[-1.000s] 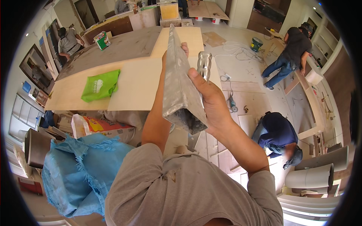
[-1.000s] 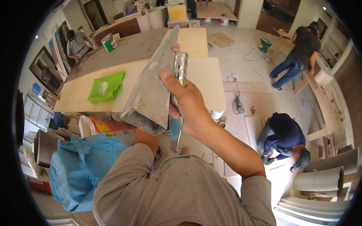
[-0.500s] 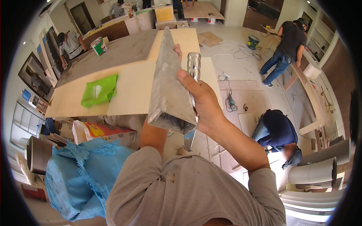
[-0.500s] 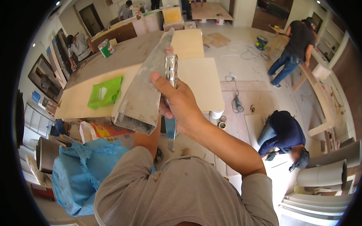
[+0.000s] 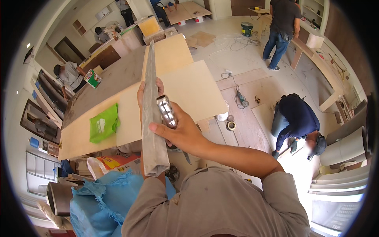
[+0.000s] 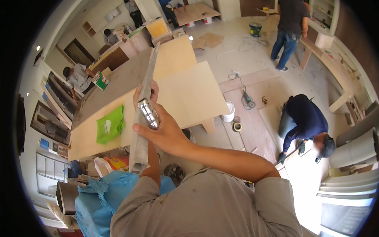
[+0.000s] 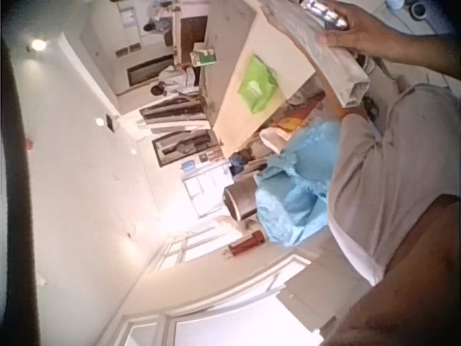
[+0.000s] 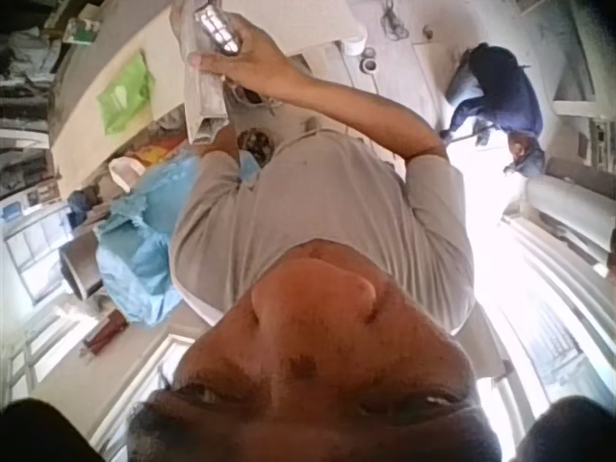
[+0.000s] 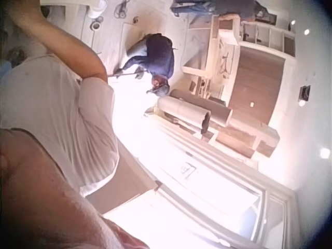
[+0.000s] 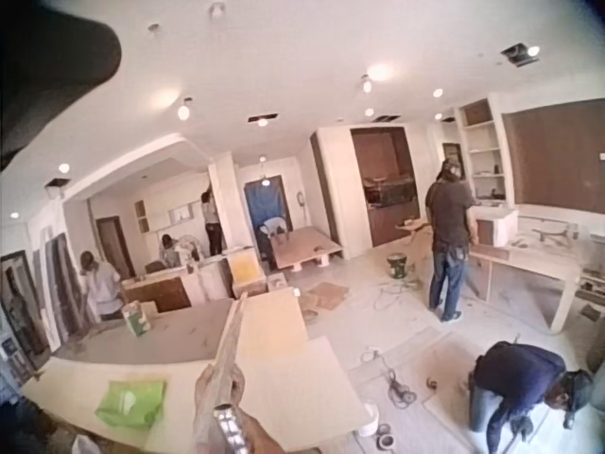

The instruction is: The person uses a metal straightedge and a utility knife to score a line across a large sheet of plywood. They repeatedly run the knife along the straightedge to deepen the cut line.

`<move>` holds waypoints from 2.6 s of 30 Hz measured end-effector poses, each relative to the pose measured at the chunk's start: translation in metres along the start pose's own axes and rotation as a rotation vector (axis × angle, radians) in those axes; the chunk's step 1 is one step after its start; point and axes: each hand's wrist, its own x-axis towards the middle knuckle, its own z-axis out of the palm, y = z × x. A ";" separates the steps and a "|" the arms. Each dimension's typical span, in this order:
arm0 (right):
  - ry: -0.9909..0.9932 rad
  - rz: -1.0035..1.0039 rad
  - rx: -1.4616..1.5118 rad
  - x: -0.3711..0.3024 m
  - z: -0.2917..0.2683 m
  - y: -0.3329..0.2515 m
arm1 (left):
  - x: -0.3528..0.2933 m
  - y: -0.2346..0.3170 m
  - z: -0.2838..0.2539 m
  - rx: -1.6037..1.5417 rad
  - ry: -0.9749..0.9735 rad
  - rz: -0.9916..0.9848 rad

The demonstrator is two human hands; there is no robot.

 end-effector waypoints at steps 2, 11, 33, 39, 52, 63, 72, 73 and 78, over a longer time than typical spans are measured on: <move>-0.041 0.021 0.101 0.001 0.000 -0.010 | 0.008 0.003 0.001 -0.095 -0.035 0.006; 0.071 -0.113 0.212 0.009 0.002 -0.056 | 0.019 -0.007 0.018 -0.125 -0.307 0.069; -0.149 0.251 -0.039 -0.032 -0.075 0.011 | 0.007 -0.048 -0.067 -0.149 0.134 -0.227; -0.224 0.392 -0.428 -0.064 -0.130 0.046 | -0.011 -0.143 -0.146 -0.521 -0.008 -0.177; 0.115 0.419 -0.712 -0.113 -0.148 0.065 | -0.013 -0.204 -0.175 -0.656 -0.226 -0.272; 0.094 0.540 -0.316 -0.110 -0.146 0.083 | -0.018 -0.172 -0.131 -0.191 0.457 -0.258; 0.090 0.493 -0.310 -0.110 -0.139 0.095 | -0.021 -0.151 -0.136 -0.150 0.264 -0.186; 0.091 0.487 -0.314 -0.110 -0.139 0.094 | -0.020 -0.152 -0.136 -0.146 0.270 -0.190; 0.071 0.462 -0.318 -0.108 -0.139 0.094 | -0.016 -0.146 -0.157 -0.153 0.082 -0.264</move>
